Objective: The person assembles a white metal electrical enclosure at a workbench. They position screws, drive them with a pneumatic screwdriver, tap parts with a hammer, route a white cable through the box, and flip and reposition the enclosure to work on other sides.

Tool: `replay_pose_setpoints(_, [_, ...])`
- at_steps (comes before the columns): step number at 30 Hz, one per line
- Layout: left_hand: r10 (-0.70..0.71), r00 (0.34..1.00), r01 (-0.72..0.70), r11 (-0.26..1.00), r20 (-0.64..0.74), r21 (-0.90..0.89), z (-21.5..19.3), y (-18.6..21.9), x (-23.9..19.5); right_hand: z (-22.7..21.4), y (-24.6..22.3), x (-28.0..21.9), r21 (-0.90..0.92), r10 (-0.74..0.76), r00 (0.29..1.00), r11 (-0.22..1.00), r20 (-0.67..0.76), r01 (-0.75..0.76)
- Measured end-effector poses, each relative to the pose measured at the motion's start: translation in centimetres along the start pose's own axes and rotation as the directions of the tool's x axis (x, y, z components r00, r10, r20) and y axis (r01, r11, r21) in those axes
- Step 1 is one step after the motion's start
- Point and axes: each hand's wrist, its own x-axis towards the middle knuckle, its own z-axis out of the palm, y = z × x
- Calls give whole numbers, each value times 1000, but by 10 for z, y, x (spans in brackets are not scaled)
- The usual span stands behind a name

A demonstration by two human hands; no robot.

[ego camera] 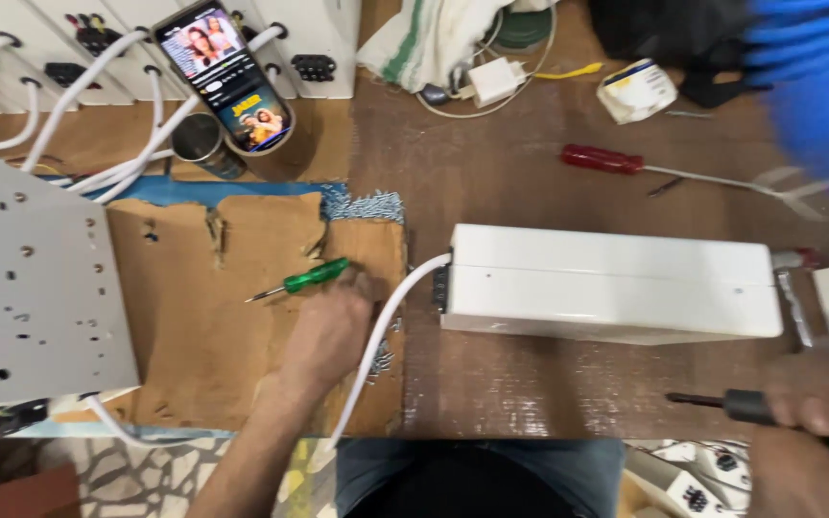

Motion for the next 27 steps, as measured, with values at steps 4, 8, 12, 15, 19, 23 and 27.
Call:
replay_pose_setpoints(4, [-230,971,186,905,-72,-383,-51,24,5,112,-28,53,27,44,987,998,157,-49])
replay_pose_setpoints(8, [-394,915,201,635,-89,-746,-93,61,-12,167,-21,76,263,-65,951,965,304,-18])
replay_pose_setpoints(12, [-156,969,-59,602,-189,-797,-104,120,-11,254,-53,92,240,42,997,970,-63,-26])
replay_pose_setpoints(15, [-131,982,-51,502,-134,-863,-93,145,-9,279,-58,106,233,87,991,966,103,-109])
replay_pose_setpoints(19, [-123,992,46,260,14,-965,-82,152,-5,302,-52,99,163,48,992,986,-116,-28])
replay_pose_setpoints(23, [-117,993,23,214,-3,-977,-78,151,-5,318,-51,108,140,15,973,990,-232,18])
replay_pose_setpoints(27, [-116,993,46,187,24,-981,-81,150,-4,318,-42,107,110,-33,952,991,-305,70])
